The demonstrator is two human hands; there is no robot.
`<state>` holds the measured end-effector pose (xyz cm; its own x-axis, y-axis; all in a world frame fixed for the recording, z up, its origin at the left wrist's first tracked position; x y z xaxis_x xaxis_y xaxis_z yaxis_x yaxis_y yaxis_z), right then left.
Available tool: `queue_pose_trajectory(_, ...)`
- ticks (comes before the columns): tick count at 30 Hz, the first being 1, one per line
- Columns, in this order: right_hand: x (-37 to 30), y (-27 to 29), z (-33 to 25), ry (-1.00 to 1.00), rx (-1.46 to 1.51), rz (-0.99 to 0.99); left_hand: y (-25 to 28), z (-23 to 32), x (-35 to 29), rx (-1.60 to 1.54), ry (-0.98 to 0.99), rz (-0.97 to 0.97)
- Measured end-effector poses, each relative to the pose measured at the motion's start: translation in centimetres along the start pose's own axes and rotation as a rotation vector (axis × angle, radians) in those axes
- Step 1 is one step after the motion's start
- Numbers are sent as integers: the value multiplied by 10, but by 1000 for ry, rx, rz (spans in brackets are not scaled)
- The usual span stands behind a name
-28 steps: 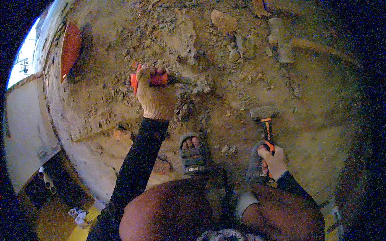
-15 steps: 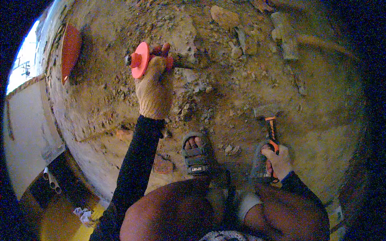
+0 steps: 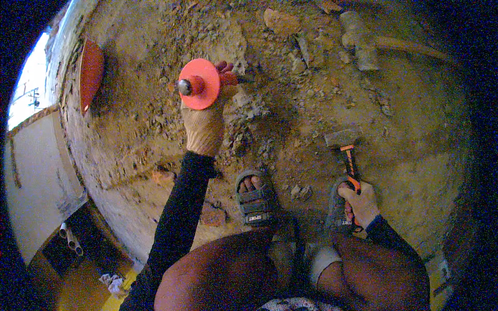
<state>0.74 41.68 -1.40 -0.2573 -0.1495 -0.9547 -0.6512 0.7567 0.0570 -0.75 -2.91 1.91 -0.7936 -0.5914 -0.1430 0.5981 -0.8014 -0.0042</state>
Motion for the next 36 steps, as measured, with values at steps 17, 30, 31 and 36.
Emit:
queue_pose_trajectory(17, -5, -1, -4, 89, 5, 14, -9, 20, 10, 430, -155, -36)
queue_pose_trajectory(30, 1, 4, -10, 129, 5, -82, -64, 41, 37, 810, -420, -362)
queue_pose_trajectory(31, -1, 2, -16, 141, 47, -112, -72, 40, 36, 811, -423, -391)
queue_pose_trajectory(36, -32, 9, -82, 332, -152, 69, -97, 41, 36, 864, -491, -450)
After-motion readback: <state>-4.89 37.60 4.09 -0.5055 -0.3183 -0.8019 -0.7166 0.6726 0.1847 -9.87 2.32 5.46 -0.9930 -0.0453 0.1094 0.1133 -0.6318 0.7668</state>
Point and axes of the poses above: each hand's wrist, its own x-axis towards the middle knuckle, its own y-axis out of the back of the hand, z = x × y, the point moved 7 cm from there along x, towards the middle knuckle, and after that the axes turned 3 degrees about -z, right-handed, at the moved point
